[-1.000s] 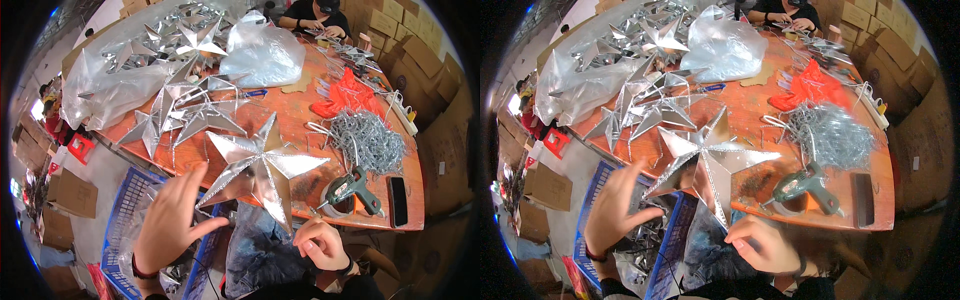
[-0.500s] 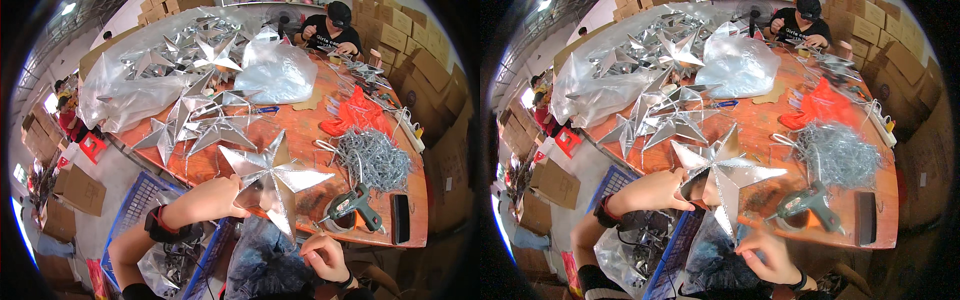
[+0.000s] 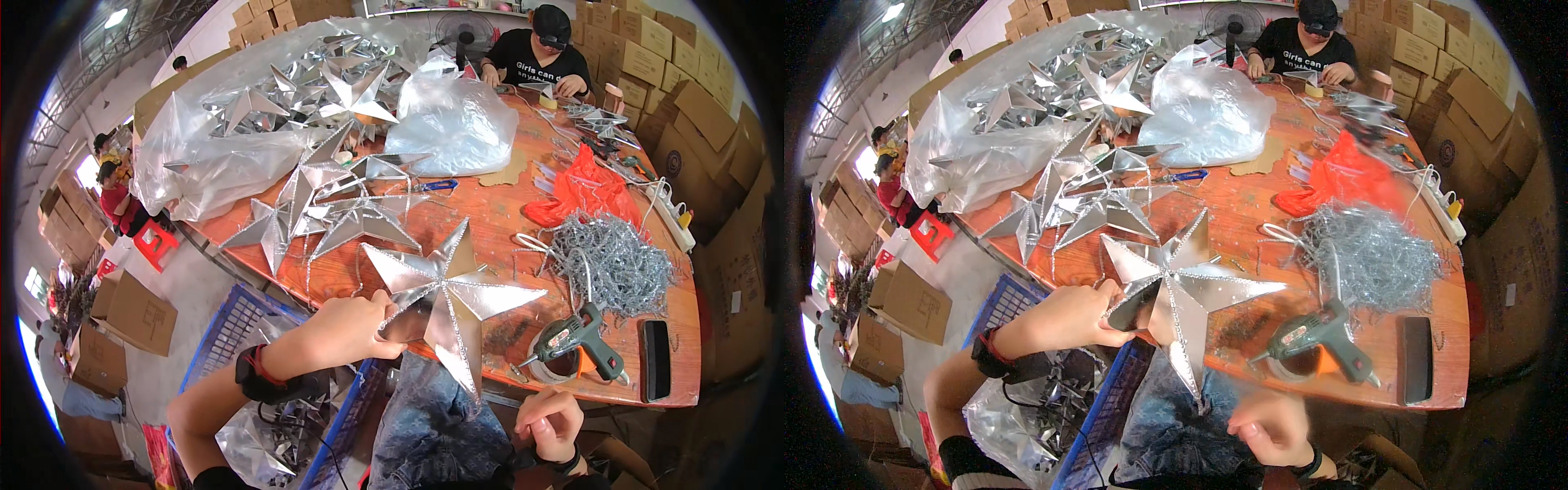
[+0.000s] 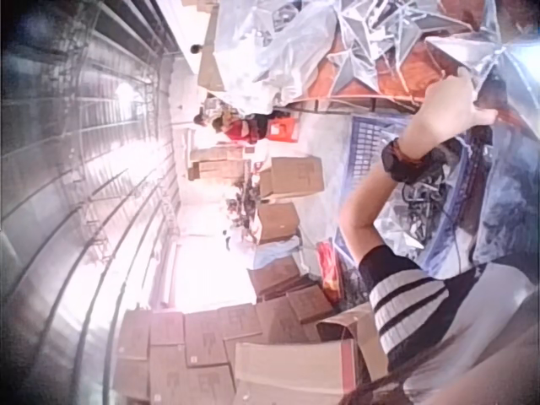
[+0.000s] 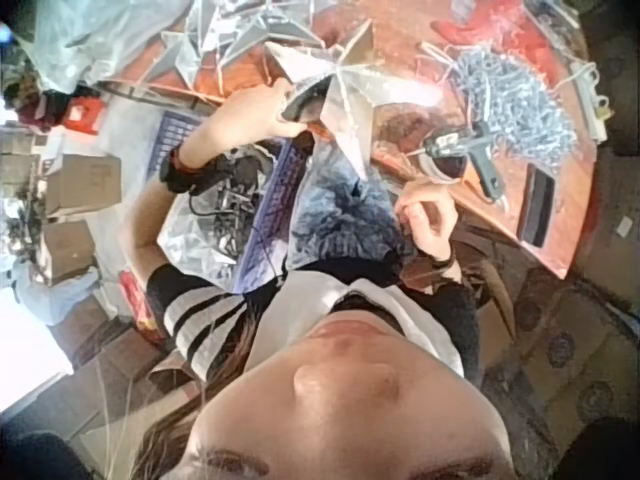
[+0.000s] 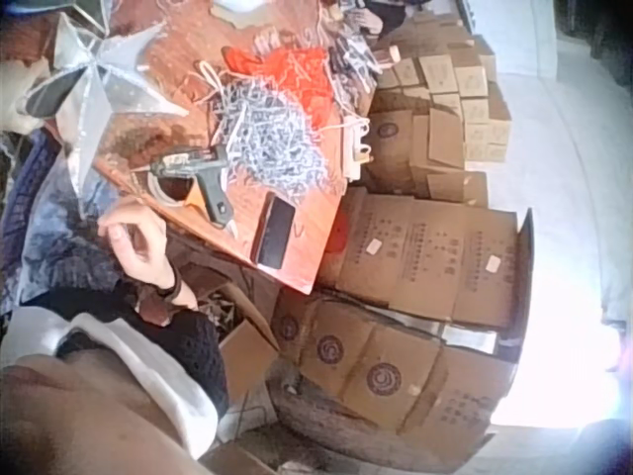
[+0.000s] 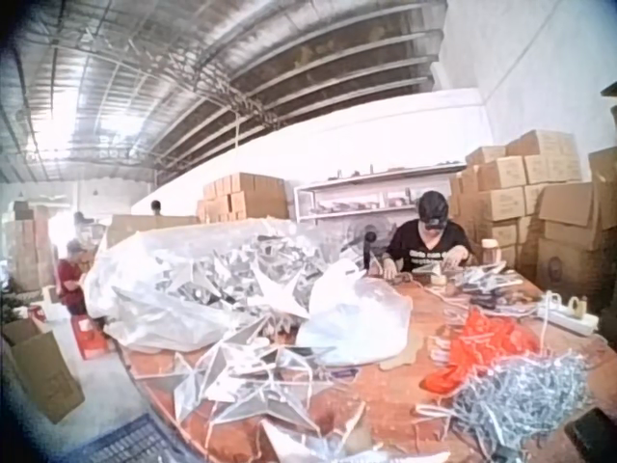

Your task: The person is assembling large silver decorative stars by attaching beads and using a glue gun.

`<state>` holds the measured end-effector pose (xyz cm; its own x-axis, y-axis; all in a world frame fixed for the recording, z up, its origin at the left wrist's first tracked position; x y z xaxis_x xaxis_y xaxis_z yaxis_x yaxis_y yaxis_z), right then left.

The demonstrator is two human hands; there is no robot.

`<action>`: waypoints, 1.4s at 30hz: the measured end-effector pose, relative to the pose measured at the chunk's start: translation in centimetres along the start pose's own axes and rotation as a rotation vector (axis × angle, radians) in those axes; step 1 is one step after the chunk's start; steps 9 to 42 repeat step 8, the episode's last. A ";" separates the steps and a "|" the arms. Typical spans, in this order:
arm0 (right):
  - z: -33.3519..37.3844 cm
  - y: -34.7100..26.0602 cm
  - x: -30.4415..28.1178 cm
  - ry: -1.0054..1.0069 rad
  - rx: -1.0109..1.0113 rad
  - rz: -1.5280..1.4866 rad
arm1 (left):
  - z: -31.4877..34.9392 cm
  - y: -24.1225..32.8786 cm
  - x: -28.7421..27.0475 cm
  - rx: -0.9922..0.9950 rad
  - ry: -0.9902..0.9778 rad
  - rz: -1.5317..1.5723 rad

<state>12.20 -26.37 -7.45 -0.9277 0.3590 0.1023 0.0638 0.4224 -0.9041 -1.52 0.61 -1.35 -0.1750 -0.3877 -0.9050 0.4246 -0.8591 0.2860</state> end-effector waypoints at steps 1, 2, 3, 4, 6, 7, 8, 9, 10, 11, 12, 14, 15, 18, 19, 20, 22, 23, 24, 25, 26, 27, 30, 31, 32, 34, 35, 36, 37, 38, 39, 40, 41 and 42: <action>0.0 -0.1 0.1 0.044 -0.004 0.034 | 0.1 0.2 -0.1 -0.003 0.018 -0.074; -0.1 0.1 0.1 0.016 -0.096 0.033 | 0.1 0.4 -0.2 -0.028 0.009 -0.108; -0.2 0.6 0.0 -0.012 -0.187 0.031 | 0.2 0.6 -0.2 -0.055 0.000 -0.142; -0.3 0.9 -0.1 -0.041 -0.278 0.028 | 0.2 0.7 -0.2 -0.081 -0.010 -0.175; 0.0 1.0 0.1 -0.011 -0.298 0.028 | 0.5 0.2 0.4 -0.052 0.057 -0.248; 0.0 1.1 0.1 -0.007 -0.314 0.033 | 0.7 0.1 0.7 -0.038 0.090 -0.285; -0.1 1.1 0.1 -0.011 -0.312 0.031 | 0.7 0.5 0.4 -0.091 0.014 -0.292; -0.1 1.1 0.1 -0.011 -0.312 0.031 | 0.7 0.5 0.4 -0.091 0.014 -0.292; -0.1 1.1 0.1 -0.011 -0.312 0.031 | 0.7 0.5 0.4 -0.091 0.014 -0.292; -0.1 1.1 0.1 -0.011 -0.312 0.031 | 0.7 0.5 0.4 -0.091 0.014 -0.292; -0.1 1.1 0.1 -0.011 -0.312 0.031 | 0.7 0.5 0.4 -0.091 0.014 -0.292; -0.1 1.1 0.1 -0.011 -0.312 0.031 | 0.7 0.5 0.4 -0.091 0.014 -0.292; -0.1 1.1 0.1 -0.011 -0.312 0.031 | 0.7 0.5 0.4 -0.091 0.014 -0.292; -0.1 1.1 0.1 -0.011 -0.312 0.031 | 0.7 0.5 0.4 -0.091 0.014 -0.292; -0.1 1.1 0.1 -0.011 -0.312 0.031 | 0.7 0.5 0.4 -0.091 0.014 -0.292; -0.1 1.1 0.1 -0.011 -0.312 0.031 | 0.7 0.5 0.4 -0.091 0.014 -0.292; -0.1 1.1 0.1 -0.011 -0.312 0.031 | 0.7 0.5 0.4 -0.091 0.014 -0.292; -0.1 1.1 0.1 -0.011 -0.312 0.031 | 0.7 0.5 0.4 -0.091 0.014 -0.292; -0.1 1.1 0.1 -0.011 -0.312 0.031 | 0.7 0.5 0.4 -0.091 0.014 -0.292; -0.1 1.1 0.1 -0.011 -0.312 0.031 | 0.7 0.5 0.4 -0.091 0.014 -0.292; -0.1 1.1 0.1 -0.011 -0.312 0.031 | 0.7 0.5 0.4 -0.091 0.014 -0.292; -0.1 1.1 0.1 -0.011 -0.312 0.031 | 0.7 0.5 0.4 -0.091 0.014 -0.292; -0.1 1.1 0.1 -0.011 -0.312 0.031 | 0.7 0.5 0.4 -0.091 0.014 -0.292; -0.1 1.1 0.1 -0.011 -0.312 0.031 | 0.7 0.5 0.4 -0.091 0.014 -0.292; -0.1 1.1 0.1 -0.011 -0.312 0.031 | 0.7 0.5 0.4 -0.091 0.014 -0.292; -0.1 1.1 0.1 -0.011 -0.312 0.031 | 0.7 0.5 0.4 -0.091 0.014 -0.292; -0.1 1.1 0.1 -0.011 -0.312 0.031 | 0.7 0.5 0.4 -0.091 0.014 -0.292; -0.1 1.1 0.1 -0.011 -0.312 0.031 | 0.7 0.5 0.4 -0.091 0.014 -0.292; -0.1 1.1 0.1 -0.011 -0.312 0.031 | 0.7 0.5 0.4 -0.091 0.014 -0.292; -0.1 1.1 0.1 -0.011 -0.312 0.031 | 0.7 0.5 0.4 -0.091 0.014 -0.292; -0.1 1.1 0.1 -0.011 -0.312 0.031 | 0.7 0.5 0.4 -0.091 0.014 -0.292; -0.1 1.1 0.1 -0.011 -0.312 0.031 | 0.7 0.5 0.4 -0.091 0.014 -0.292; -0.1 1.1 0.1 -0.011 -0.312 0.031 | 0.7 0.5 0.4 -0.091 0.014 -0.292; -0.1 1.1 0.1 -0.011 -0.312 0.031 | 0.7 0.5 0.4 -0.091 0.014 -0.292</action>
Point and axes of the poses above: each hand's wrist, its own z-axis away from the middle knuckle, its own x-axis out of the palm, y = z × x, the point moved 1 cm from there along -z, towards the middle knuckle, and after that the axes turned 6 degrees about -y, right-handed, at the moved point
